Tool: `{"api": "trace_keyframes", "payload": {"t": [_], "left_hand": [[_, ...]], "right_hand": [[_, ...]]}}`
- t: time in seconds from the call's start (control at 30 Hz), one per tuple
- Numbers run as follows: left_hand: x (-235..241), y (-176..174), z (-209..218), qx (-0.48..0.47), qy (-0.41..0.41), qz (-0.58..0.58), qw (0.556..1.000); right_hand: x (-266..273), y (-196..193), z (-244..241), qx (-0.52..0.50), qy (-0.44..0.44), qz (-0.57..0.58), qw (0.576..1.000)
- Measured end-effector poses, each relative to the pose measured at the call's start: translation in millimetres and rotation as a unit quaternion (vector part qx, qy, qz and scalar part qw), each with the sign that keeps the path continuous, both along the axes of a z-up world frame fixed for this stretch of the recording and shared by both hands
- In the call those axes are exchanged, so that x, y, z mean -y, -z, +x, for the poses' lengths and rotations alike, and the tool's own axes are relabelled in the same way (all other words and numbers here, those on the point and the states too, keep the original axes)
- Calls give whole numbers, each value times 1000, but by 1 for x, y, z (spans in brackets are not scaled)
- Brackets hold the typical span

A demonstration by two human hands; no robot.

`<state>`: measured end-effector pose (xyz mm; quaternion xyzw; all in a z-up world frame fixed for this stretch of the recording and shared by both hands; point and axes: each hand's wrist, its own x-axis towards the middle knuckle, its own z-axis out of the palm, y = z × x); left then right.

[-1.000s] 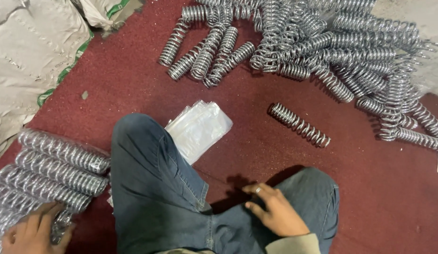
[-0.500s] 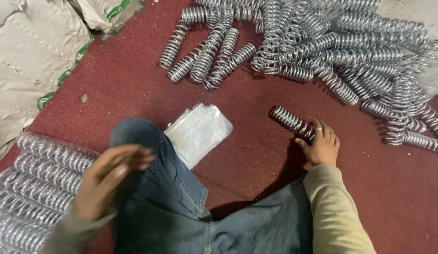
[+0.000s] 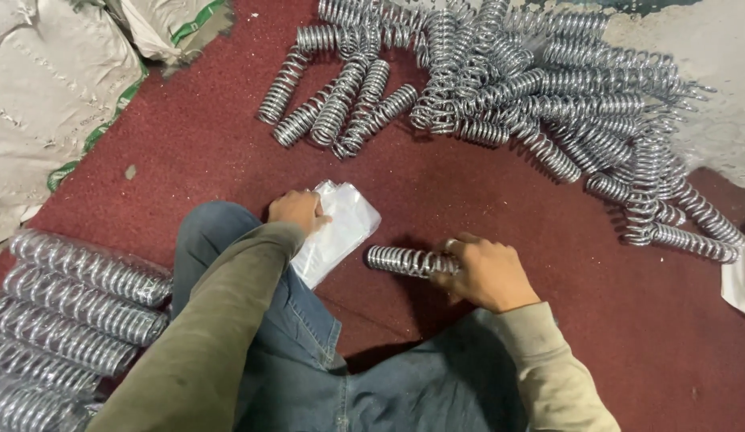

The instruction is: The person places individual metal springs into clear plastic bags by hand while sitting on the floor.

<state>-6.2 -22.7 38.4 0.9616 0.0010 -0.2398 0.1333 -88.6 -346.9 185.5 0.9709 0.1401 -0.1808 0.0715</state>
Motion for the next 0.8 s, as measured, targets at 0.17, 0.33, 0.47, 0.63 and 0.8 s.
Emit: {"api": "trace_keyframes", "payload": {"t": [0.17,0.33,0.47,0.63,0.8], "left_hand": [[-12,13,-2,28,-98,-20,995],[-9,-20,-20,122,-158,-40,979],[2,-77,-48,213,-140,-277,927],[34,-131,-96,405,-115,-527,738],[44,-161,-147,379,-138,-579,709]], "right_hand": [[-62,-23,-26,100,-32,104,989],[-84,-3,-38,282,74,326,899],[-92,-16,-37,198,119,279,932],[-88,-27,-25,107,138,300,938],[-77,-29,-41,161,37,424,890]]}}
